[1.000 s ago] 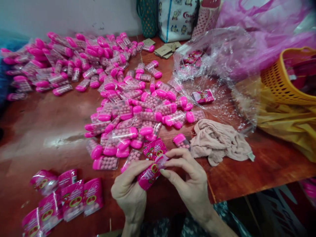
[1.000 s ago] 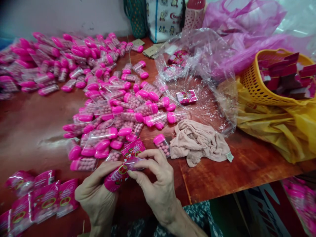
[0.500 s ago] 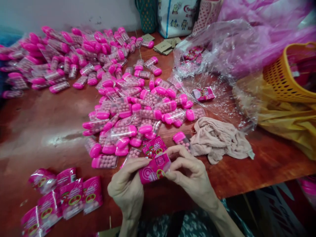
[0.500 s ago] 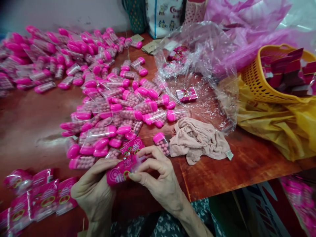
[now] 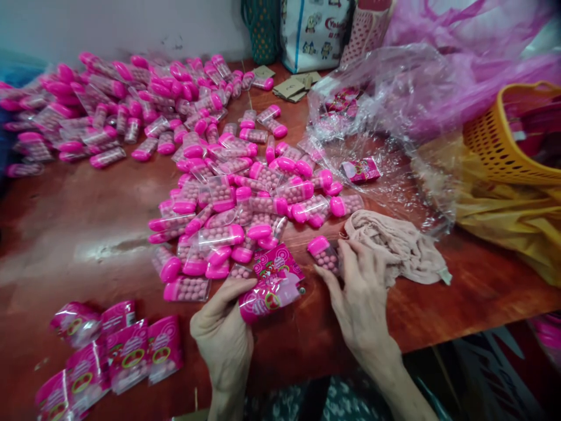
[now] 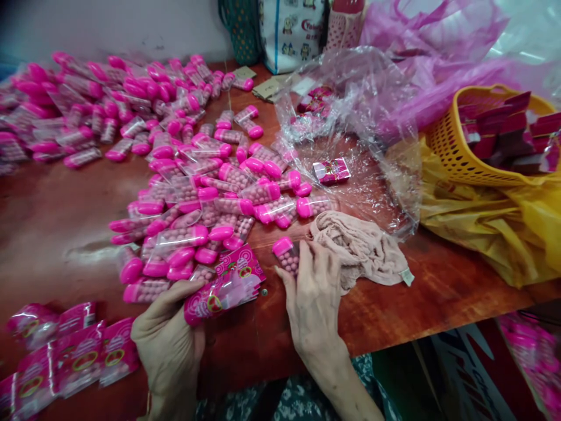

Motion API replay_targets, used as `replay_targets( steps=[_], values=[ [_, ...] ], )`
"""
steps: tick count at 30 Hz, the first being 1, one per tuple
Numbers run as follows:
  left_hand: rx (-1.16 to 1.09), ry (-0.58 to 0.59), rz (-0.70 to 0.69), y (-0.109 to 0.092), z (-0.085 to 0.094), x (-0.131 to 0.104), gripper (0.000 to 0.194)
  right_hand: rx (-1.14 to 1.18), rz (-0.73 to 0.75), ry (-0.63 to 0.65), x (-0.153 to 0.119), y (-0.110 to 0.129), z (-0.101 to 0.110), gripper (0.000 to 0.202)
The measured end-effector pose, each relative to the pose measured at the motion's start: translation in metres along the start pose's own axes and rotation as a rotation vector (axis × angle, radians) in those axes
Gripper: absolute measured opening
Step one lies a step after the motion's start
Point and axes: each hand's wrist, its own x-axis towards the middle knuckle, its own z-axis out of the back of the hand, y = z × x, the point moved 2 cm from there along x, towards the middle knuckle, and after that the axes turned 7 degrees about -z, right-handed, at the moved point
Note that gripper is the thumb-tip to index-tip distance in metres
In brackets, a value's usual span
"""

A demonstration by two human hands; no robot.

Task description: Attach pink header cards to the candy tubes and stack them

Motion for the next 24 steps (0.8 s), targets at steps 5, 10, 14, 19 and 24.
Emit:
replay_targets(
  steps=[5,10,14,19,24],
  values=[
    [-0.016,-0.013,0.009,0.0,0.002,0.0,0.021,-0.052,-0.001,0.075,0.0,-0.002,-0.007,0.015],
    [0.016,0.003,-0.035,0.0,0.002,0.0,0.022,0.365,-0.102,0.115,-0.003,0.008,0.015,0.007],
    [0.1,0.016,-0.086,0.0,0.003,0.0,0.022,0.7,-0.365,0.409,-0.006,0.014,0.022,0.012],
    [0.093,0.046,-0.071,0.001,0.004,-0.002,0.021,0.974,-0.557,0.681,-0.008,0.01,0.02,0.017],
    [0.102,0.126,0.021,0.002,0.006,-0.004,0.021,0.983,-0.528,0.725,-0.004,-0.001,0.019,0.015]
  ],
)
